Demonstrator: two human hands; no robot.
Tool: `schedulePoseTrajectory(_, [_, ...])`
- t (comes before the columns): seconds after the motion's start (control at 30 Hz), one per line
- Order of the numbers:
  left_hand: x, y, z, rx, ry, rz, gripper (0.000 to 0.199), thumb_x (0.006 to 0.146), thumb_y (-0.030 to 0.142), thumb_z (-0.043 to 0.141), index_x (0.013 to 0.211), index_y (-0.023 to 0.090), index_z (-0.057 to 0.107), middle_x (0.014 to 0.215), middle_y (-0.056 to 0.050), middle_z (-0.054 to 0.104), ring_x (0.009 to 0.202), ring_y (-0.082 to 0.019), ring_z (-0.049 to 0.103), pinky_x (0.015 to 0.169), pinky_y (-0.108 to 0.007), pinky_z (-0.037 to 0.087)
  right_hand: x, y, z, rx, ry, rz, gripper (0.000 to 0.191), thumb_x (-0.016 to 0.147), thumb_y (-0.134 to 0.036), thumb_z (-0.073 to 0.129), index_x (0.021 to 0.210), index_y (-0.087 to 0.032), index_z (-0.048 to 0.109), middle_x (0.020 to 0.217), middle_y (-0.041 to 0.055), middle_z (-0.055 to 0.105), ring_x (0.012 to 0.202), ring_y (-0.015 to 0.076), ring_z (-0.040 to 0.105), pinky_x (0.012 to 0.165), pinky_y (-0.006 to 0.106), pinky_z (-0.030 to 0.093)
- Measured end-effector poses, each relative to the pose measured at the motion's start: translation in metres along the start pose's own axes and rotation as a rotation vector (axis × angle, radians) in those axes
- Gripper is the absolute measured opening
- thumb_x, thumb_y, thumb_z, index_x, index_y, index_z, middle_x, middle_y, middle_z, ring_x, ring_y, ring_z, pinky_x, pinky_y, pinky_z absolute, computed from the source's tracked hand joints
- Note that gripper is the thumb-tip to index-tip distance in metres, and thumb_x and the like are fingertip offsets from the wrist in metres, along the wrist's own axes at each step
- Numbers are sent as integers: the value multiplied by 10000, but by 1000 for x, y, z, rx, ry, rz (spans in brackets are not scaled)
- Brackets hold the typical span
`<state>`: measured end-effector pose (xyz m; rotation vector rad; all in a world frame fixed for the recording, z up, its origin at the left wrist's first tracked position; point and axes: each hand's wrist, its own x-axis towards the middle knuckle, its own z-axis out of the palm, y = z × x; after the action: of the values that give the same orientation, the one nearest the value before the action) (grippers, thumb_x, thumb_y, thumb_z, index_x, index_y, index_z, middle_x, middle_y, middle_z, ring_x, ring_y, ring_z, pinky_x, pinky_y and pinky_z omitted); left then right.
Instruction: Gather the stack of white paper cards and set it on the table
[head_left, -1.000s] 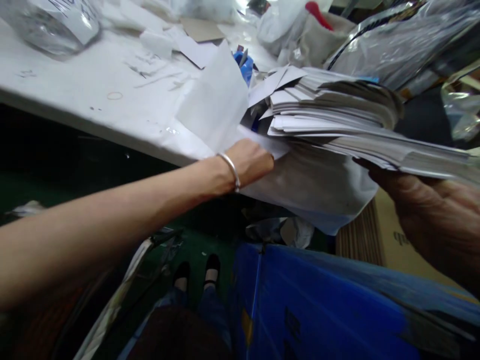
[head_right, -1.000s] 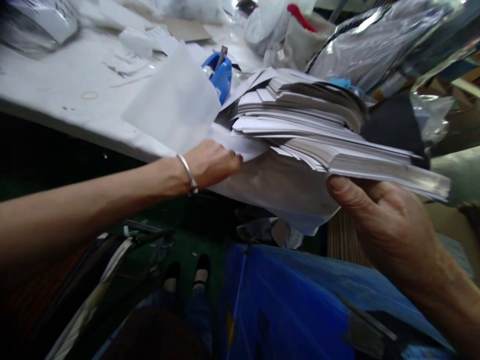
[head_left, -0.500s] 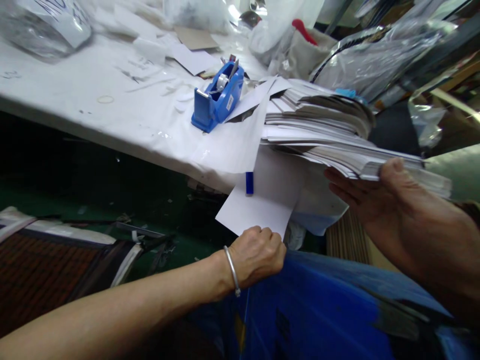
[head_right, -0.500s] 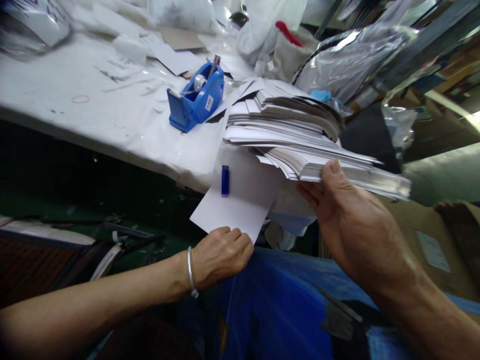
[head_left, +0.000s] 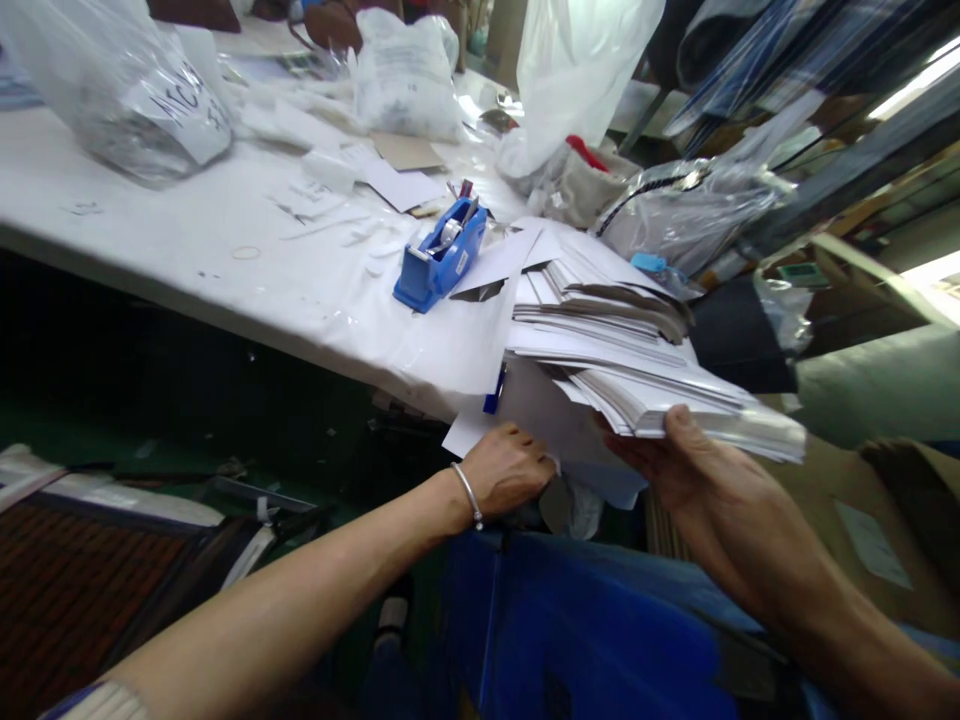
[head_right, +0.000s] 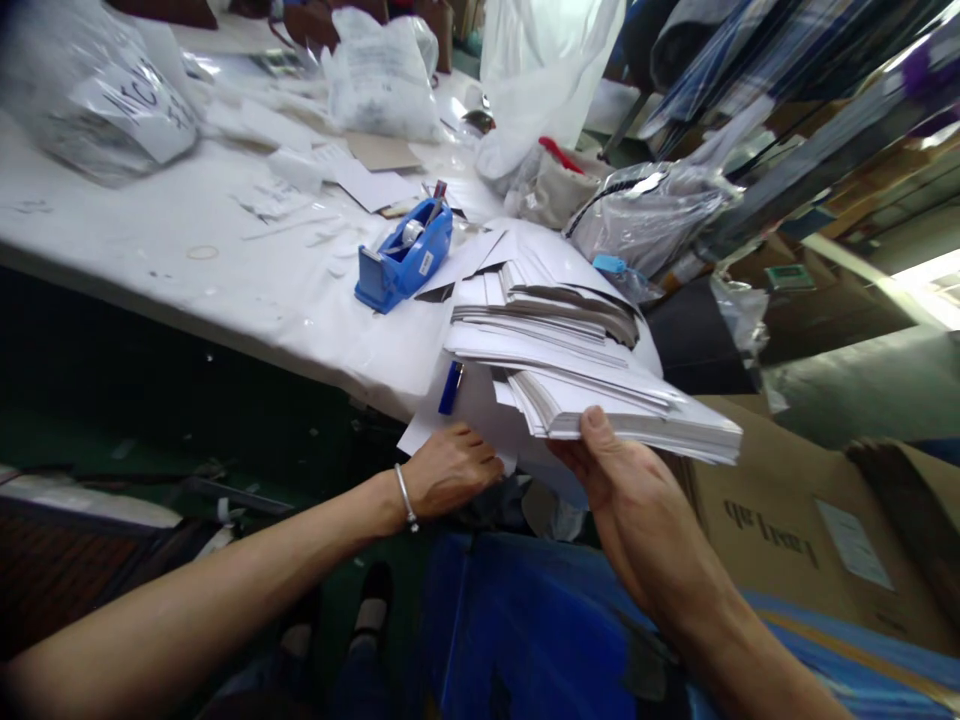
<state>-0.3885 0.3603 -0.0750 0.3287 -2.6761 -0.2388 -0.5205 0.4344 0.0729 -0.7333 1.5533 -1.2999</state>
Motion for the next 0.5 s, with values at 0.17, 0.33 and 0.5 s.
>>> schedulePoseTrajectory(0.17, [11, -10, -6, -4, 16, -92, 134, 919, 224, 508, 866, 167, 618, 808, -58, 651, 764, -220, 607, 626, -342, 421, -4, 7, 1, 81, -25, 212, 415, 810, -446, 678, 1138, -195, 642, 1224, 89, 635, 1070, 221, 624, 939, 354, 531])
schedulePoseTrajectory(0.33, [-3, -15, -2, -8, -89, -98, 125, 831, 130, 582, 714, 132, 627, 728, -89, 644, 736, -229, 589, 600, -317, 433, -13, 5, -1, 41, -87, 757, 352, 810, -447, 674, 953, -126, 680, 1078, 135, 673, 961, 213, 670, 812, 304, 550])
schedulePoseTrajectory(0.5, [-30, -12, 20, 36, 0, 17, 140, 843, 164, 600, 724, 111, 652, 747, -100, 655, 790, -225, 579, 833, -408, 459, -6, -13, 22, -730, -450, 380, 463, 859, -556, 548, 787, -124, 698, 738, 64, 688, 674, 147, 633, 632, 245, 488])
